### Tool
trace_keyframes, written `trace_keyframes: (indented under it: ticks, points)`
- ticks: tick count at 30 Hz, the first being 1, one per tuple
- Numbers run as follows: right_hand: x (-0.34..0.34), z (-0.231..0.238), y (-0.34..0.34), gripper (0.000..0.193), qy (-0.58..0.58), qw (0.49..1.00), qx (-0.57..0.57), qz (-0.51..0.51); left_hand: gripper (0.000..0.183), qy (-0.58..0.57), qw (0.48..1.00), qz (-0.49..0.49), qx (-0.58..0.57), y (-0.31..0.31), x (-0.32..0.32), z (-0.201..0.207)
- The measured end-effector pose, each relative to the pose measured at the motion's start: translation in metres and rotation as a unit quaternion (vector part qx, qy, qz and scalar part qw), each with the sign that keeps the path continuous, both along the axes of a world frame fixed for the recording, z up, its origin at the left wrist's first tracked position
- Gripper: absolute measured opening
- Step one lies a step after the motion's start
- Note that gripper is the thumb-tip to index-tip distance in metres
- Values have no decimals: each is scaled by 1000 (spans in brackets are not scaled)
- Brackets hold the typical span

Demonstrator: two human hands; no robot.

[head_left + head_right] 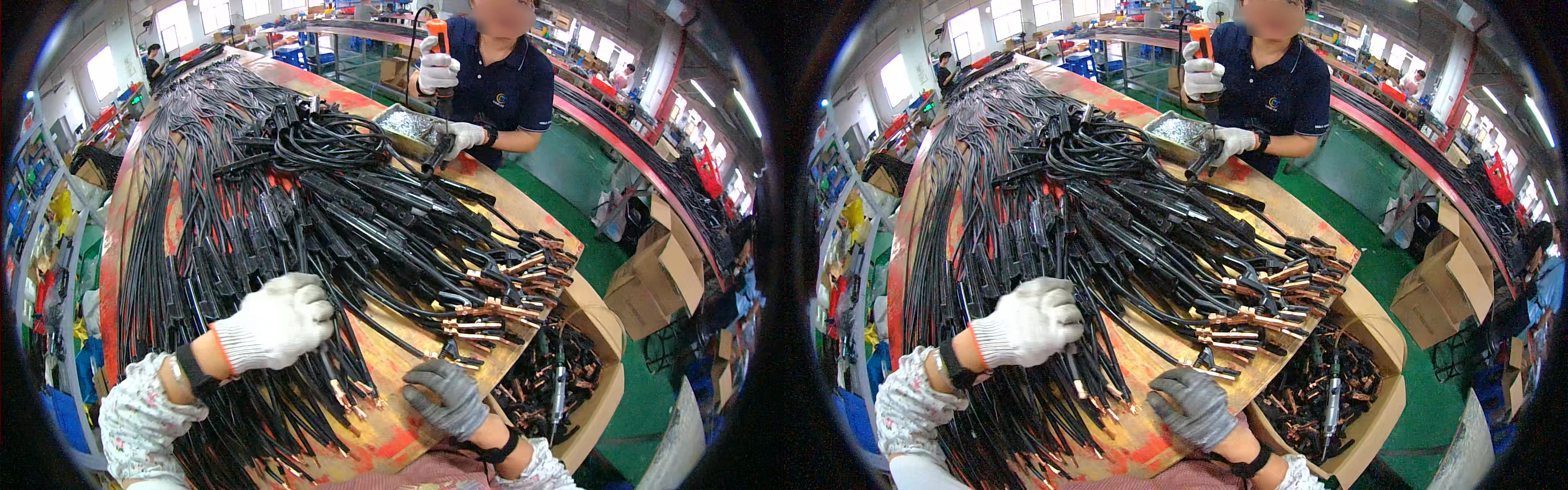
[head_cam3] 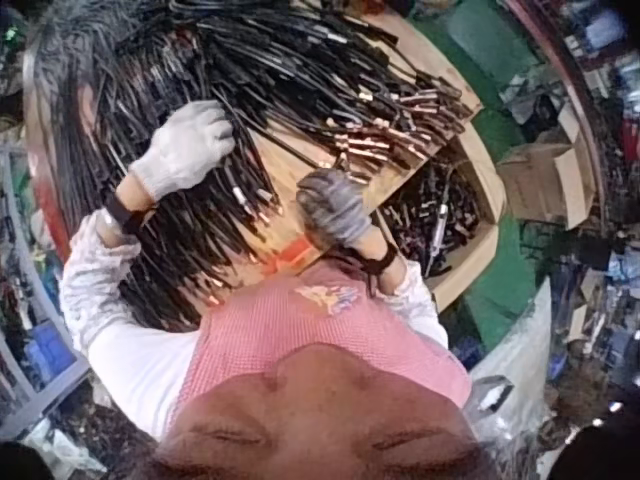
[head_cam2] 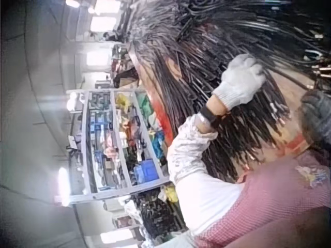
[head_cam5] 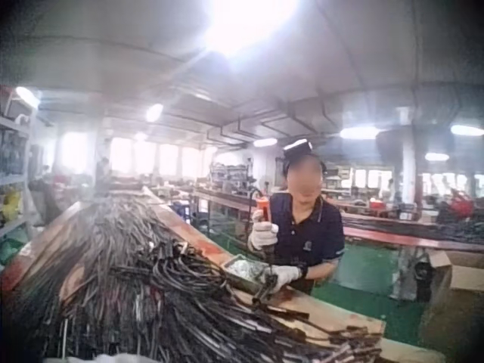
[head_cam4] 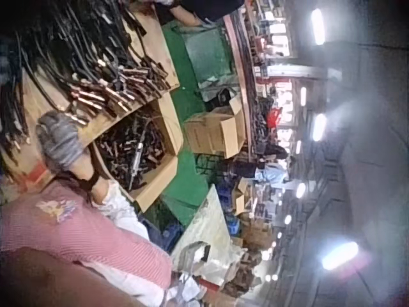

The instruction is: Assembling heavy-duty electrical clamps and cables using an electric screwdriver.

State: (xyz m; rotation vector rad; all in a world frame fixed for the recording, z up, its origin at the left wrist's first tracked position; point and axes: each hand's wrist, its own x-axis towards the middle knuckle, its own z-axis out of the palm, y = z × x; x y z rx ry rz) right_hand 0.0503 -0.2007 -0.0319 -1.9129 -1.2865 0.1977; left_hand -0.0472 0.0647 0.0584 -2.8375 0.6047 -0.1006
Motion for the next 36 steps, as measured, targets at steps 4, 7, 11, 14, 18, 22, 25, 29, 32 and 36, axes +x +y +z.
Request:
trace_keyframes:
  ticks: [4, 7, 11, 14, 18, 22, 25, 29, 32, 36]
  points:
    - [-5, 3, 38, 35, 224, 971, -77, 33, 14, -54, 998, -12, -5, 12, -22, -13]
    - [-7, -4, 69, 43, 193, 975, -79, 79, 13, -50, 999, 2, -8, 8, -21, -19]
    - [-13, -4, 107, 43, 81, 987, -118, 75, 14, -47, 999, 12, 1, 6, -27, -11]
    - [-13, -3, 119, 42, 19, 985, -159, 57, 14, -24, 999, 29, 16, 7, -25, -13]
    - [-8, 1, 129, 43, 78, 975, -205, 24, 14, -31, 999, 29, 9, 8, -25, -16]
    - [9, -22, 153, 37, 124, 982, -140, 41, 15, -44, 999, 30, -9, 4, -26, -7]
    - [7, -23, 172, 34, 172, 973, -143, 50, 16, -52, 997, 44, -19, 7, -30, -15]
    - [0, -27, 177, 27, 339, 927, -145, 64, 18, -48, 997, 55, 0, 4, -32, -12]
    - [8, -16, 167, 22, 444, 874, -183, 71, 18, -47, 998, 48, -7, 2, -30, -14]
    - [28, 6, 145, 23, 466, 875, -95, 93, 20, -38, 998, 37, -15, 7, -32, -14]
